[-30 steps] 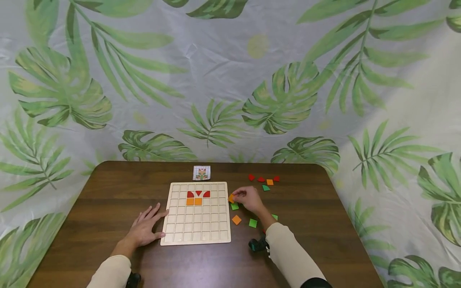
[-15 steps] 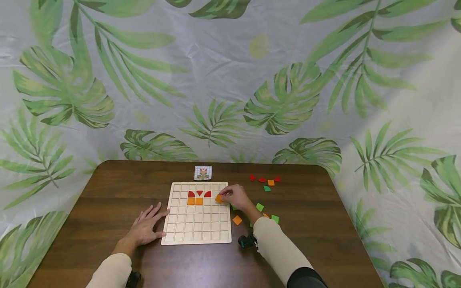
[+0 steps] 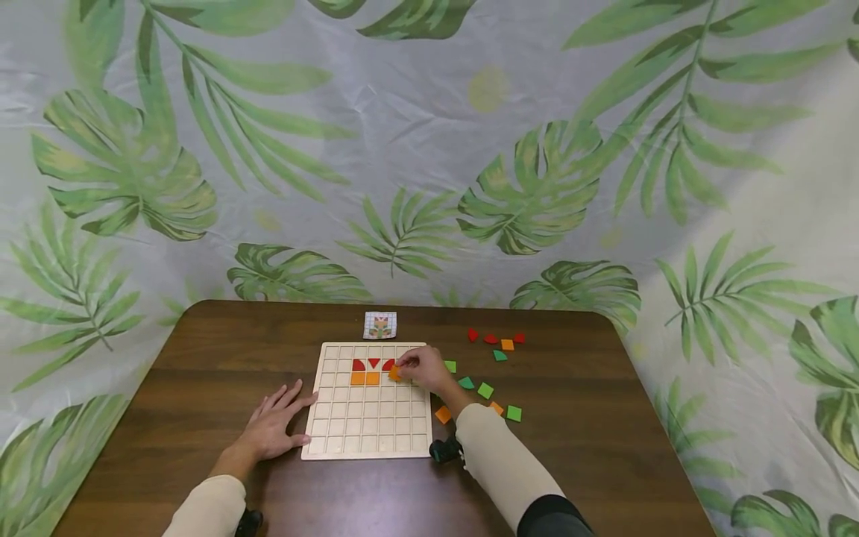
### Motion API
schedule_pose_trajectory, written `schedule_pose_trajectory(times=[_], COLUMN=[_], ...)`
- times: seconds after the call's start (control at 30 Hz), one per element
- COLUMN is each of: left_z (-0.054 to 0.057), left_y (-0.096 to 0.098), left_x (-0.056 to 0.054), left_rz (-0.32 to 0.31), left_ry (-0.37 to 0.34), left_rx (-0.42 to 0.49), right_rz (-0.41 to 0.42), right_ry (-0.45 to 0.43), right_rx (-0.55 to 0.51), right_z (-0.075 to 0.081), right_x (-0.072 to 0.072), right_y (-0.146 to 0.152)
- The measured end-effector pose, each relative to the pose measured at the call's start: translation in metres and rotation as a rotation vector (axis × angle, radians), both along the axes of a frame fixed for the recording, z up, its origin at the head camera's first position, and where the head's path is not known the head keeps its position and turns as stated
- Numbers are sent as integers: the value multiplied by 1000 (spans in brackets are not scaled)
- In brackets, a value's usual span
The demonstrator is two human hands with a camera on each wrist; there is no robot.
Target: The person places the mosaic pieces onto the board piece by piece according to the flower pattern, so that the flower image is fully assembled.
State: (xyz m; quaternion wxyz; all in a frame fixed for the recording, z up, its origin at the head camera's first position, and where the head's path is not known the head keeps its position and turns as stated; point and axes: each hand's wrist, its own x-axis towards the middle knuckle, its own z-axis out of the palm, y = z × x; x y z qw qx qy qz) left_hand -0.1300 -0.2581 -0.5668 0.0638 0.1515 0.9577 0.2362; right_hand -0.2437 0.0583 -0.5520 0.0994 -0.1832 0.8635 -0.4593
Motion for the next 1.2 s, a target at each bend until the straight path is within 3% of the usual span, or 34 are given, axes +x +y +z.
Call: schedule_pose_trajectory(times=[0.37, 0.9, 1.2], left_z=[4, 4, 6], left_y=[3, 1, 1], left_x=[1, 0, 1], left_rz=[7, 0, 2], left_ry=[-34, -24, -25], left_rx=[-23, -22, -31], right_rz=[-29, -56, -27], right_ry=[9, -17, 61], right_rx=[108, 107, 120], right_z=[-7, -11, -12], right_x=[1, 2, 9], right_y=[-9, -20, -21])
